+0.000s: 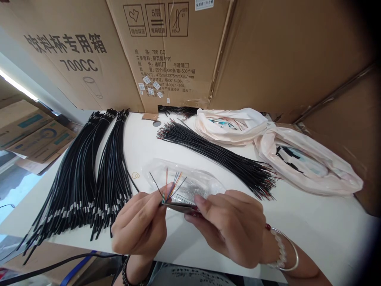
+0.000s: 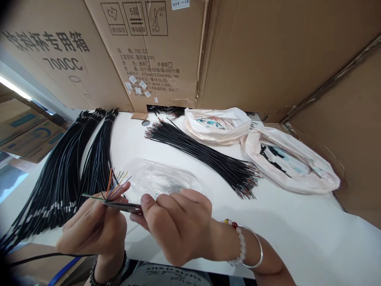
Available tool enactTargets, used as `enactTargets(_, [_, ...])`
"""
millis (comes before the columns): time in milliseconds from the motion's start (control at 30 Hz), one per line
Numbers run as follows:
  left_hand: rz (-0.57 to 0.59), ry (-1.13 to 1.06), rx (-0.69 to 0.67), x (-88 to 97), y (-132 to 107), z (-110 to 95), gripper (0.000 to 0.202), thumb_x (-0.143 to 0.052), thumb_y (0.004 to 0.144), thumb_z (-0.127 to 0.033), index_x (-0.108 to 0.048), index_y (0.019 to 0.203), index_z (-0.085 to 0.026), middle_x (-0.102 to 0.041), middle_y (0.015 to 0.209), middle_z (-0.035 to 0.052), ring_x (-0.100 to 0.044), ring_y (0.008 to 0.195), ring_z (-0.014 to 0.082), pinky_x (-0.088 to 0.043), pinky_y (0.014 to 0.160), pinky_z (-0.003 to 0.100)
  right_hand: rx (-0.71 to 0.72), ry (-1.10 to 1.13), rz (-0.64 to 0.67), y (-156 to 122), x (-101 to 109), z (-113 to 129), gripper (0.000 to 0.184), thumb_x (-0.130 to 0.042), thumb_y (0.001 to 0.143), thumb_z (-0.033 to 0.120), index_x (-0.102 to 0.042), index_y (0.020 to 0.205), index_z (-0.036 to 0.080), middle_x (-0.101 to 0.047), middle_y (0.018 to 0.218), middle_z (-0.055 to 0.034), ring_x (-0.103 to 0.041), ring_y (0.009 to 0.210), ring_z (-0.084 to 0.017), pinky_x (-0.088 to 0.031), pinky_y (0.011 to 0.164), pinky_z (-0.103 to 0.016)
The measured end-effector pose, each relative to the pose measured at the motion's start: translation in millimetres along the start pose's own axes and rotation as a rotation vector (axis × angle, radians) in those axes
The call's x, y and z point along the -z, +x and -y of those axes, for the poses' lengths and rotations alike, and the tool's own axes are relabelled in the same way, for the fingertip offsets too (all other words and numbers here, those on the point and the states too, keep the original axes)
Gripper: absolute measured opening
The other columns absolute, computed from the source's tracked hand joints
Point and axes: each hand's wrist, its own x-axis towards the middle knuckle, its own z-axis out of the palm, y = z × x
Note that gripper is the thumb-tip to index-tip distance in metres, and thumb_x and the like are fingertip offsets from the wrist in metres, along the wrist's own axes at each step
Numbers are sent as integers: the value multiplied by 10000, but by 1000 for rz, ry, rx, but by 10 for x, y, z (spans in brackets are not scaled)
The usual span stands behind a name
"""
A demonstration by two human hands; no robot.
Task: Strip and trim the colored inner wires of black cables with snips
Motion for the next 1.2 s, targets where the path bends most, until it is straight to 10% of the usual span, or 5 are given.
enactTargets(167, [73, 80, -92, -14, 15, -31, 368, -703, 752, 1, -733, 1057, -202, -774, 816, 20, -674, 632, 123, -525, 573, 227, -160, 9, 51, -117, -64, -6, 183, -584, 946, 196, -600, 776, 132, -623, 546, 0, -548, 457, -93, -368, 459, -248])
enactTargets(533, [632, 437, 274, -17, -430, 55, 212, -563, 911, -258, -745, 850, -168, -712, 607, -8, -550, 400, 75, -353, 446, 187, -1264, 812, 409, -824, -481, 142, 281, -533, 911, 397, -399, 737, 222, -431, 528, 84, -370, 442, -79, -289, 413, -194])
enactTargets(867, [1033, 857, 392, -171, -230, 94, 257, -529, 909, -327, -771, 854, -260, -710, 625, 61, -583, 488, 199, -164, 495, 262, -1482, 997, 501, -897, -689, -10, 364, -611, 847, 506, -445, 718, 208, -404, 504, 93, -320, 414, -69, -234, 399, -208])
enactTargets(1200, [895, 678, 400, -183, -285, 180, 199, -588, 882, -309, -771, 841, -241, -631, 516, 15, -540, 475, 148, -231, 518, 245, -1528, 995, 364, -850, -621, 36, 356, -613, 845, 494, -431, 740, 207, -424, 534, 90, -307, 447, -62, -236, 412, -201])
